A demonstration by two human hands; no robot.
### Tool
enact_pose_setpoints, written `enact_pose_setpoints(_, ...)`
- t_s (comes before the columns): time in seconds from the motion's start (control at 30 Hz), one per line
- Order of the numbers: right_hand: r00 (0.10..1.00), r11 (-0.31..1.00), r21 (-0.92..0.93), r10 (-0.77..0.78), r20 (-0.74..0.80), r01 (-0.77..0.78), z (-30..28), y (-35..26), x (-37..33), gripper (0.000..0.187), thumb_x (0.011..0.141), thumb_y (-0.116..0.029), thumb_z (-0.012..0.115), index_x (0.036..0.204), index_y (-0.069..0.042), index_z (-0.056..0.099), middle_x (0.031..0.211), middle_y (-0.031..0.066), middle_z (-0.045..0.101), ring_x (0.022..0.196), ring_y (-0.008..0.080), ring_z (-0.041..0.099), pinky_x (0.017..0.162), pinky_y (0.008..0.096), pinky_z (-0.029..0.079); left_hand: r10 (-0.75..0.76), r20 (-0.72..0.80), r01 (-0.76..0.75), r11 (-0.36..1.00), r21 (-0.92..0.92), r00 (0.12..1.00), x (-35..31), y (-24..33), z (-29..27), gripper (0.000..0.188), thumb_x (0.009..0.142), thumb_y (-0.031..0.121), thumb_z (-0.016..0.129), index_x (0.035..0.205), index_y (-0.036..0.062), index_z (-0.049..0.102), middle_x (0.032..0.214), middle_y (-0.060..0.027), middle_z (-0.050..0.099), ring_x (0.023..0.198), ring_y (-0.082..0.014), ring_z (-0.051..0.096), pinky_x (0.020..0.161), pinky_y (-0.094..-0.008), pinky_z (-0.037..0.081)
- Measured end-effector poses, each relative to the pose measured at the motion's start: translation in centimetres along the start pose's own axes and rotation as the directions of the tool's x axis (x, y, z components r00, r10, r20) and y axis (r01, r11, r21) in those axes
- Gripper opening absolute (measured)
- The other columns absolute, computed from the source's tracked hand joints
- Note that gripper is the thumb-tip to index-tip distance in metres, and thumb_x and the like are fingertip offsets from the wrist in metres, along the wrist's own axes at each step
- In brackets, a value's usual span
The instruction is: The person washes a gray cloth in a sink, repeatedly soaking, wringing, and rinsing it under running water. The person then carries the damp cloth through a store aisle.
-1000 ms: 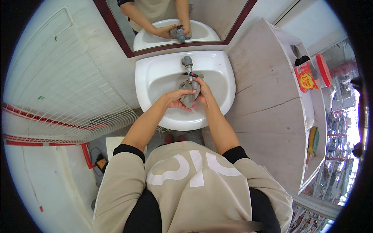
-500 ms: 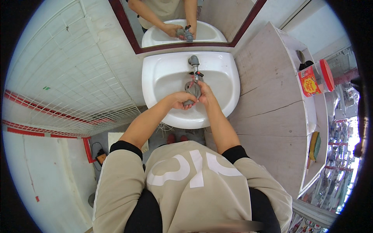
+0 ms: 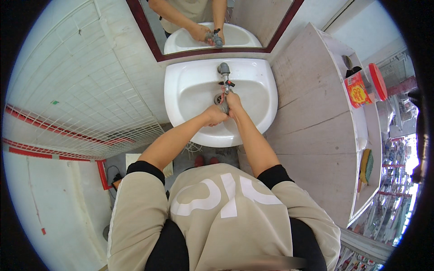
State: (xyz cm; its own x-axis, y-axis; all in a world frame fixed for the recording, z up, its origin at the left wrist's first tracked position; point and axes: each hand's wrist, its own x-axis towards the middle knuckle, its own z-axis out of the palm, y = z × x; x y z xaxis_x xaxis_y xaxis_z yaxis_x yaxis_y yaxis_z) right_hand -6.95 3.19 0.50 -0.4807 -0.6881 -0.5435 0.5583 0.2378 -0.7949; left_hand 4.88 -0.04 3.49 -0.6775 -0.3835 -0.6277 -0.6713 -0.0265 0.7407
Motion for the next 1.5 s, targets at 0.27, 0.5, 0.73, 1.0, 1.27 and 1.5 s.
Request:
enact_pose_setpoints(0.27, 0.986, 0.961, -0.235, -0.161, -0.037, 0.149, 1.1, 0.9, -0.3, 0.025, 0.086, -0.020, 0.055, 0.072, 0.000, 0.059, 0.060, 0.0080, 0.055, 0.052, 0.0182, 0.051, 0.050, 0.0350, 0.042, 0.272, -0.137, -0.132, 0.774, 0.619, 0.953, 1.3, -1.8, 0.4, 0.036, 0.073, 0.031, 0.058, 0.085, -0.0021, 0.066, 0.086, -0.0235, 0.067, 0.079, -0.0363, 0.066, 0.072, -0.0426, 0.052)
enact_pose_setpoints(0.5, 0.961, 0.829, -0.531, -0.261, -0.088, 0.176, 1.4, 1.3, 0.7, 0.031, 0.084, -0.024, 0.053, 0.065, 0.001, 0.058, 0.057, 0.0096, 0.055, 0.052, 0.0200, 0.055, 0.050, 0.0361, 0.043, 0.246, -0.134, -0.096, 0.737, 0.669, 0.960, 2.2, -2.5, 0.5, 0.032, 0.072, 0.025, 0.056, 0.088, -0.0005, 0.067, 0.091, -0.0234, 0.066, 0.089, -0.0376, 0.064, 0.081, -0.0441, 0.051)
enact_pose_setpoints(0.73, 0.993, 0.966, -0.233, -0.116, 0.008, 0.114, 0.0, 1.3, 1.2, 0.027, 0.087, -0.025, 0.055, 0.080, 0.000, 0.061, 0.066, 0.0106, 0.061, 0.060, 0.0212, 0.061, 0.053, 0.0370, 0.049, 0.059, -0.160, 0.030, 0.865, 0.502, 0.985, 0.9, -0.3, 0.5, 0.026, 0.074, 0.022, 0.061, 0.086, -0.0011, 0.064, 0.083, -0.0206, 0.066, 0.079, -0.0270, 0.067, 0.068, -0.0384, 0.054)
enact_pose_setpoints(1.0, 0.999, 0.999, -0.033, 0.031, 0.018, -0.031, -3.5, -1.2, -0.8, 0.023, 0.089, -0.025, 0.059, 0.101, -0.006, 0.056, 0.082, 0.0052, 0.059, 0.065, 0.0172, 0.058, 0.052, 0.0346, 0.048, -0.027, 0.167, 0.065, 0.971, -0.230, 0.986, -0.5, -0.2, -1.5, 0.043, 0.073, 0.030, 0.077, 0.102, 0.0041, 0.058, 0.086, -0.0075, 0.061, 0.070, -0.0178, 0.062, 0.059, -0.0312, 0.053)
enact_pose_setpoints(1.27, 0.983, 0.982, -0.083, -0.176, -0.051, 0.172, -6.1, -1.8, -0.1, 0.034, 0.087, -0.020, 0.060, 0.118, -0.009, 0.051, 0.102, 0.0054, 0.056, 0.096, 0.0174, 0.052, 0.085, 0.0471, 0.043, 0.151, -0.062, -0.159, 0.973, -0.167, 0.987, 2.2, -1.0, -1.1, 0.063, 0.070, 0.028, 0.080, 0.124, 0.0073, 0.053, 0.107, -0.0058, 0.063, 0.098, -0.0183, 0.059, 0.089, -0.0342, 0.046)
enact_pose_setpoints(1.5, 0.957, 0.958, -0.149, -0.264, -0.122, 0.245, -6.7, -4.8, -4.9, 0.050, 0.088, -0.023, 0.061, 0.132, -0.008, 0.042, 0.126, 0.0067, 0.046, 0.110, 0.0203, 0.044, 0.092, 0.0461, 0.040, 0.418, -0.233, -0.430, 0.903, -0.001, 0.878, 4.7, 0.4, -1.6, 0.071, 0.060, 0.029, 0.085, 0.120, 0.0022, 0.056, 0.110, -0.0112, 0.065, 0.099, -0.0217, 0.061, 0.089, -0.0316, 0.046)
